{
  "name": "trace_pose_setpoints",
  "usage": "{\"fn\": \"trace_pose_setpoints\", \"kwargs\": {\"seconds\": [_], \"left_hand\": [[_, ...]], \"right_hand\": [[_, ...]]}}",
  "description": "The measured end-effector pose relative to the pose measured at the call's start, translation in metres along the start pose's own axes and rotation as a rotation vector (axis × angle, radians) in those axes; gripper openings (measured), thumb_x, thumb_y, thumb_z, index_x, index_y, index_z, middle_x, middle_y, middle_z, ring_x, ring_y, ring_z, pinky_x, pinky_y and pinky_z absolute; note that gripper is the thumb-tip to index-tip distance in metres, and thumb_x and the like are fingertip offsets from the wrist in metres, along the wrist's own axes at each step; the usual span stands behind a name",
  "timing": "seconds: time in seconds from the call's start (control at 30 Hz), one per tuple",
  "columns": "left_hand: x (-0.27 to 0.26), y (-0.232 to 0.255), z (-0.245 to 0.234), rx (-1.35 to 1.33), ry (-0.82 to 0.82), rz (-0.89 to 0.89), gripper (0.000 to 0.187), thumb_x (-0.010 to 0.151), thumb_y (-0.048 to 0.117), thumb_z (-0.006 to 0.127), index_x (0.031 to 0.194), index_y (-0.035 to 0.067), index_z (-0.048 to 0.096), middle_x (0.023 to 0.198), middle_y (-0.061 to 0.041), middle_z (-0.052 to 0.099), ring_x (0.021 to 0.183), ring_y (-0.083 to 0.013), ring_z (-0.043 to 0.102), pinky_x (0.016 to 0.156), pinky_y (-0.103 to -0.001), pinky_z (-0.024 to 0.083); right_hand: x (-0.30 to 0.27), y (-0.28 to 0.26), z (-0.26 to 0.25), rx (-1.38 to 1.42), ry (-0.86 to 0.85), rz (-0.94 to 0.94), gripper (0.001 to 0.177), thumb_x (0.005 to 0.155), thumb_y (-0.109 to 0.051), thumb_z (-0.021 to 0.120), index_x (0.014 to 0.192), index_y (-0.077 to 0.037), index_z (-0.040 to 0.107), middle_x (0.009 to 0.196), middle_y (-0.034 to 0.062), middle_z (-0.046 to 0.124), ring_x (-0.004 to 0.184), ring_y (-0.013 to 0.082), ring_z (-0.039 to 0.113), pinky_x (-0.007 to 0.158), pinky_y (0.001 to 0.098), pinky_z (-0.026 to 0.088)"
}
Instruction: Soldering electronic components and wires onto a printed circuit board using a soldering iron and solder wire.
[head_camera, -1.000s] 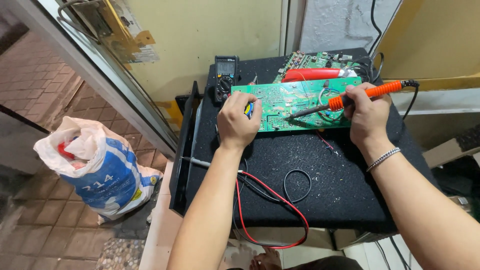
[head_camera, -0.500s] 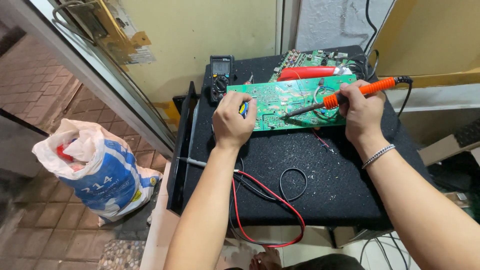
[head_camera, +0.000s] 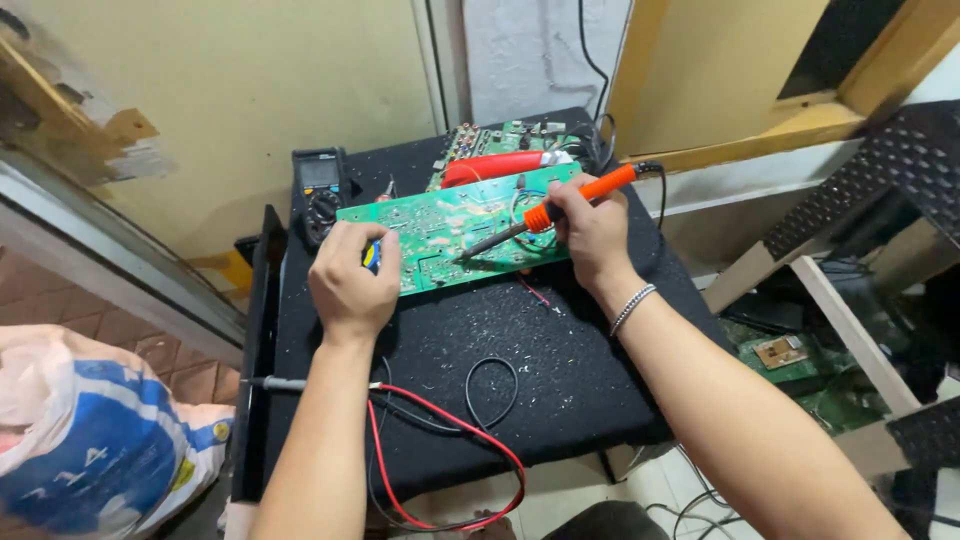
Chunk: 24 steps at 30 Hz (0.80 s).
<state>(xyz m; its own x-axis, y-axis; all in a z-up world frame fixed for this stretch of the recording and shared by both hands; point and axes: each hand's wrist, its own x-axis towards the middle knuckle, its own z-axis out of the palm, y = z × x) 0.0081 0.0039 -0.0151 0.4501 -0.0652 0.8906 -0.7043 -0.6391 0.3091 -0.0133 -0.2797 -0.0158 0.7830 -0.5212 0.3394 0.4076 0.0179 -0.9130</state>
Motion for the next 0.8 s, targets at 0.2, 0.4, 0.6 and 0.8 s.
{"fn": "trace_pose_setpoints", "kwargs": {"seconds": [0.2,0.4,0.6,0.8], "left_hand": [[0.000,-0.004,-0.002,0.021,-0.028,0.044,0.011,0.096,0.022,0.076,0.089,0.018,0.069,0.080,0.000,0.064,0.079,-0.0263,0.070,0.077,-0.035,0.056],[-0.001,-0.003,-0.003,0.020,-0.036,0.046,0.013,0.096,0.017,0.079,0.089,0.015,0.068,0.080,-0.004,0.064,0.081,-0.0306,0.069,0.078,-0.038,0.055],[-0.006,-0.006,-0.003,0.025,-0.059,0.044,0.013,0.096,0.014,0.080,0.090,0.014,0.069,0.081,-0.004,0.064,0.083,-0.0315,0.069,0.080,-0.039,0.055],[-0.008,-0.006,-0.002,0.035,-0.048,0.033,0.014,0.098,0.010,0.081,0.089,0.013,0.070,0.081,-0.005,0.065,0.084,-0.0332,0.070,0.082,-0.039,0.056]], "right_hand": [[-0.004,-0.009,0.003,-0.013,0.015,0.034,0.018,0.080,-0.019,0.074,0.070,-0.005,0.070,0.040,0.0097,0.044,0.036,0.0130,0.042,0.039,0.0254,0.028],[0.009,0.011,-0.004,-0.012,-0.015,0.084,0.022,0.082,-0.024,0.076,0.070,-0.006,0.071,0.038,0.0103,0.044,0.037,0.0131,0.040,0.040,0.0243,0.027],[0.008,0.010,-0.002,0.019,-0.008,0.090,0.022,0.082,-0.024,0.076,0.071,-0.006,0.072,0.038,0.0102,0.045,0.036,0.0124,0.043,0.040,0.0231,0.028],[0.005,0.005,-0.001,0.025,-0.024,0.113,0.021,0.082,-0.023,0.075,0.071,-0.005,0.073,0.038,0.0100,0.044,0.036,0.0113,0.043,0.041,0.0215,0.028]]}}
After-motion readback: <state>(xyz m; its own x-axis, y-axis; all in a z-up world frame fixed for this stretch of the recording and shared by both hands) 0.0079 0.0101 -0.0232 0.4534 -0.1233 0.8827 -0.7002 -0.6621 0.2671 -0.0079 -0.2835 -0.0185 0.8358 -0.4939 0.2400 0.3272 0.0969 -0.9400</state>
